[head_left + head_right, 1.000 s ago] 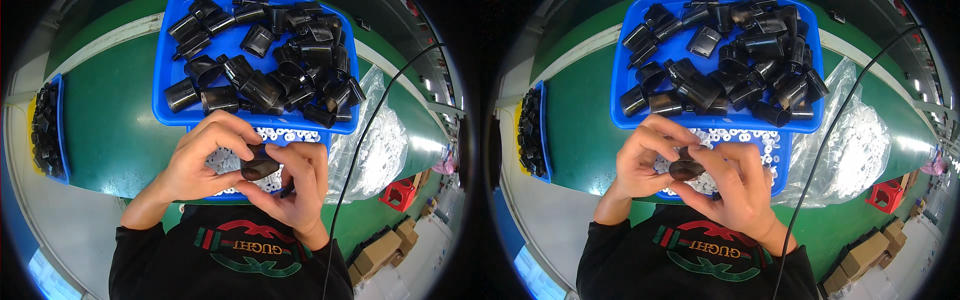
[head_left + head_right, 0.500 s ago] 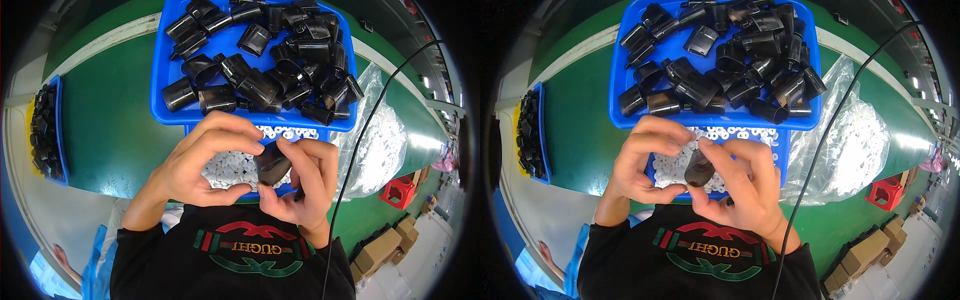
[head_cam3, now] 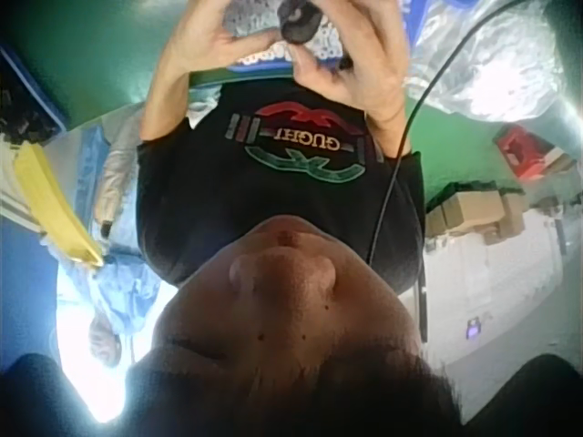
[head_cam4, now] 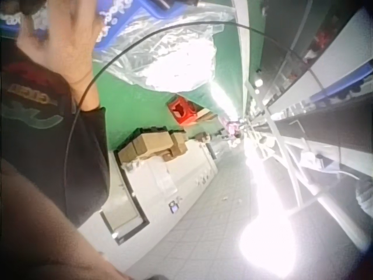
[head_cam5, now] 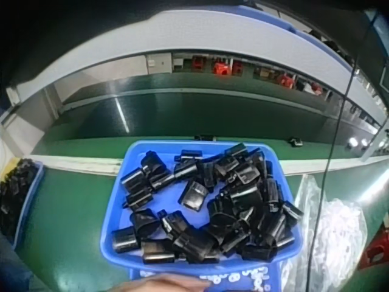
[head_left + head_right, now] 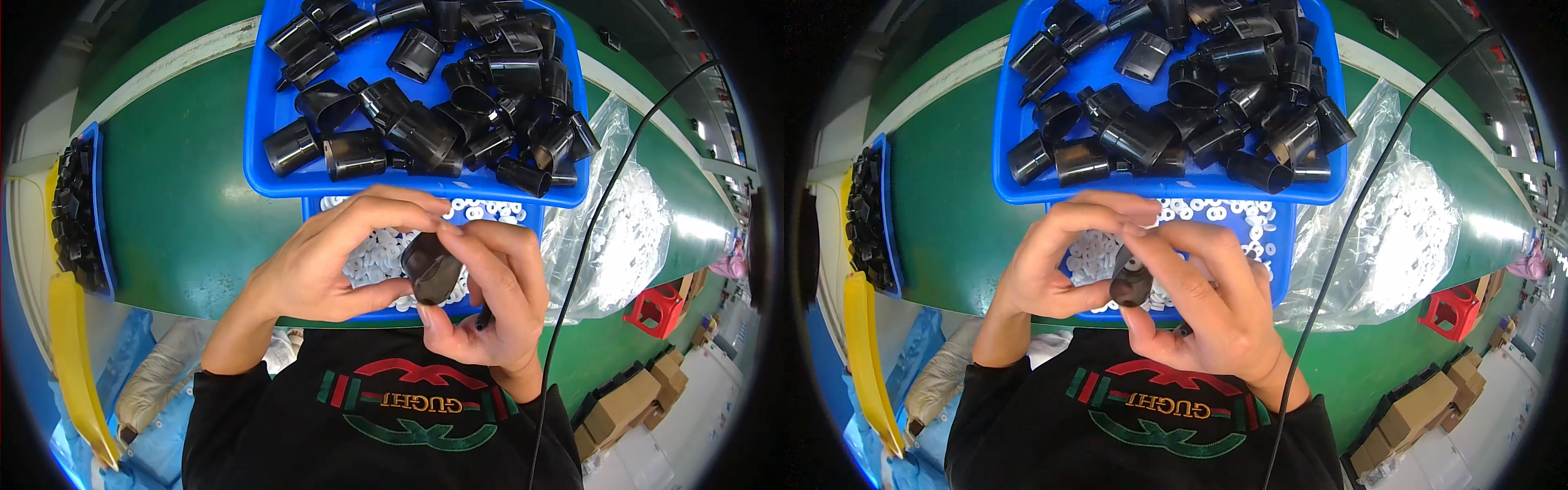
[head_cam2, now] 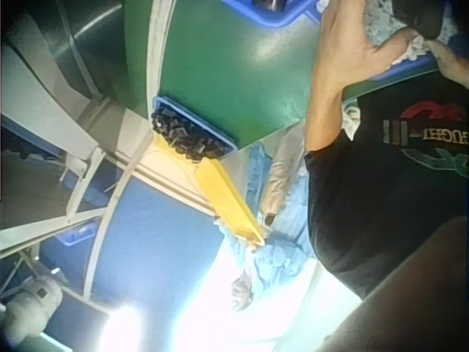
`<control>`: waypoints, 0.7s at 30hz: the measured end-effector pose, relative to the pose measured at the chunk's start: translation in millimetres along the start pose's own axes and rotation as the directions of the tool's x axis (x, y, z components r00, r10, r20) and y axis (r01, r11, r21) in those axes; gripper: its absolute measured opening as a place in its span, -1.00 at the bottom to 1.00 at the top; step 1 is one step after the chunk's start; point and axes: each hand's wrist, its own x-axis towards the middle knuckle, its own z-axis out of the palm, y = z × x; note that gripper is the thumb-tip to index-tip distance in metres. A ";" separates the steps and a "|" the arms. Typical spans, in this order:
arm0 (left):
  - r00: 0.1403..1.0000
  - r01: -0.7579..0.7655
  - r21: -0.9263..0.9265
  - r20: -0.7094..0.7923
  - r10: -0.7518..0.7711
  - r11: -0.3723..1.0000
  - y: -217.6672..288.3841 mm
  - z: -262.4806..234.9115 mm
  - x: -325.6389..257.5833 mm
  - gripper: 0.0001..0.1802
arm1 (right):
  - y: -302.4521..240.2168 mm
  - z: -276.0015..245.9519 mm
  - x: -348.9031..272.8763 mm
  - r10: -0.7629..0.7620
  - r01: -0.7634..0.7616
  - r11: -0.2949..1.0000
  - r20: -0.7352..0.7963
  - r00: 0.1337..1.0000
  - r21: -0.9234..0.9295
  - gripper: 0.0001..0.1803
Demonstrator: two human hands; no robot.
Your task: The person repeatedly picks up black plastic cylindrical components and white washers from blue bins. They insert the washers into the components by hand and place the assembled units onto a conveyor belt.
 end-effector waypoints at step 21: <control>0.974 0.183 0.106 0.118 -0.195 0.977 -1.3 8.5 -12.3 -0.45 | -14.6 3.3 15.6 -0.051 0.269 0.520 -0.284 0.957 0.811 -0.76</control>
